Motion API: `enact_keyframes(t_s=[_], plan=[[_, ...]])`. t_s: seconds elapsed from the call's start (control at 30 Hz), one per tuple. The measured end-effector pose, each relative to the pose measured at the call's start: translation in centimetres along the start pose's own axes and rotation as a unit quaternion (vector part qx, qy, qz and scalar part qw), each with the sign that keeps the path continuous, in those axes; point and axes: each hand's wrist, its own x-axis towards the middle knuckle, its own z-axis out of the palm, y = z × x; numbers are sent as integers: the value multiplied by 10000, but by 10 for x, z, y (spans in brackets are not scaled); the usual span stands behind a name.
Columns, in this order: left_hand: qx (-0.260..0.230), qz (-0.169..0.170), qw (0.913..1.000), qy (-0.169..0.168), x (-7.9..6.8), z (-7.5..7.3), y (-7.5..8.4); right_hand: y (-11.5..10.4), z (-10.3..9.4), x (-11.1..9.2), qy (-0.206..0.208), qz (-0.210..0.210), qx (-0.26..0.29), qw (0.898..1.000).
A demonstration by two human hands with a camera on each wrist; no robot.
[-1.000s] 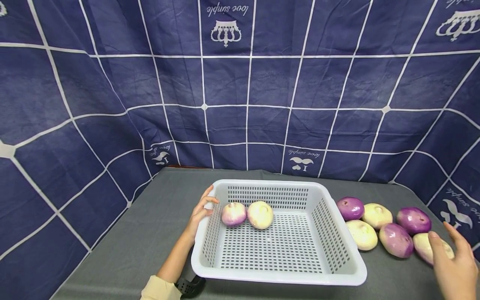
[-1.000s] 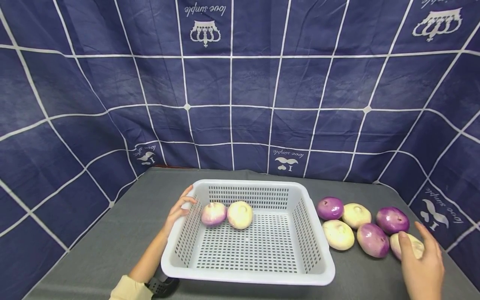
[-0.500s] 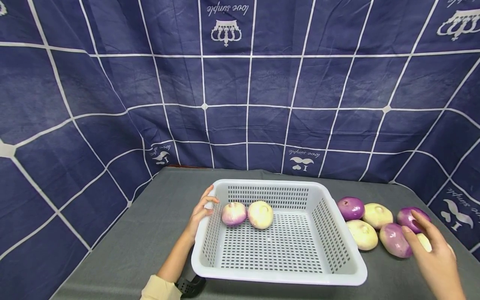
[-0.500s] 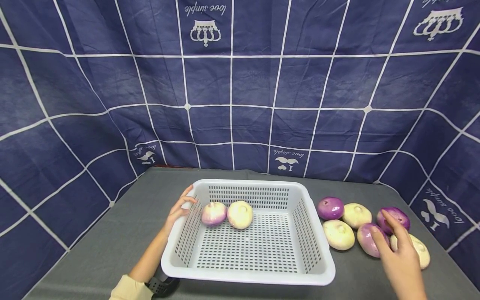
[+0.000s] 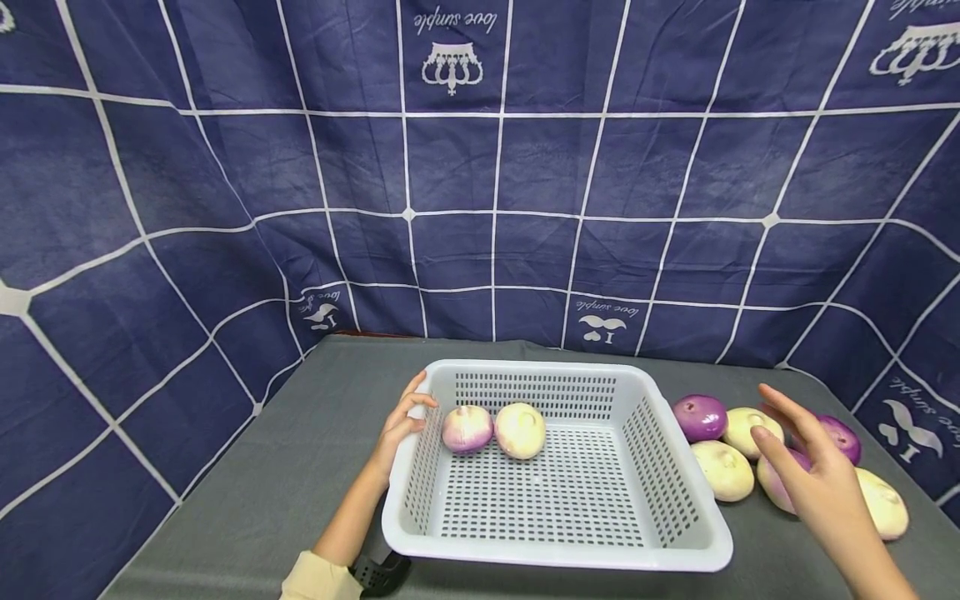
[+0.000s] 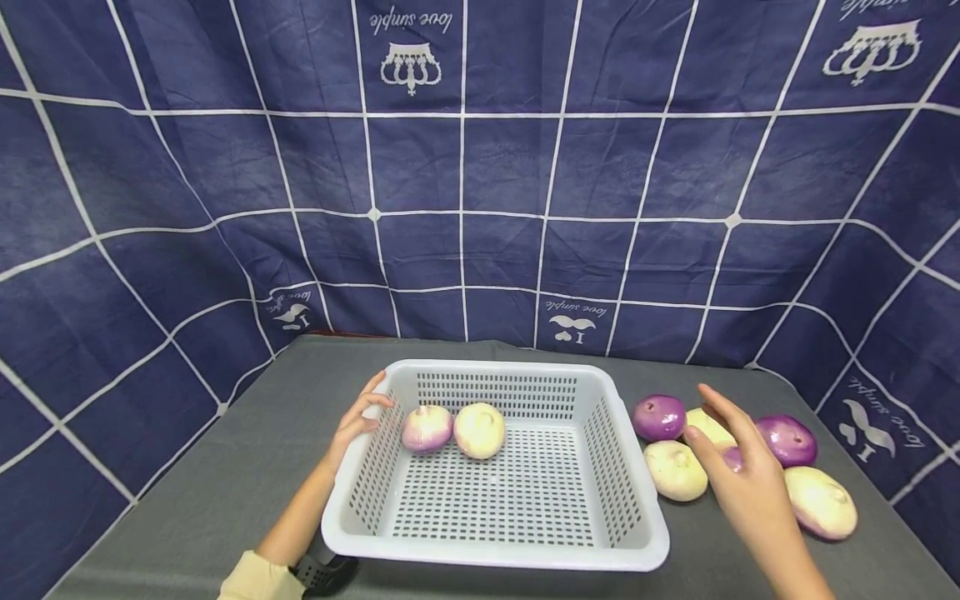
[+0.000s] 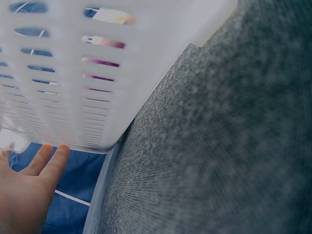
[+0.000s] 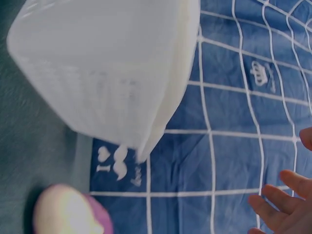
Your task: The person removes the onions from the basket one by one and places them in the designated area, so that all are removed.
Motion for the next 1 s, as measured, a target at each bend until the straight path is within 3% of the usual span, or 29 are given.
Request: enact_keyframes(t_s=[0.23,0.53,1.0], plan=[[42,-45,10000,-25,0,0,0,-28,12,14,-202,-349,190,9990],[25,-14,10000,-8,0,0,0,-53,27,33,-1238,-134,98,9922],[-24,22,10000,-18,0,-1,-3,-85,59,59,-1940,-76,72,9809]])
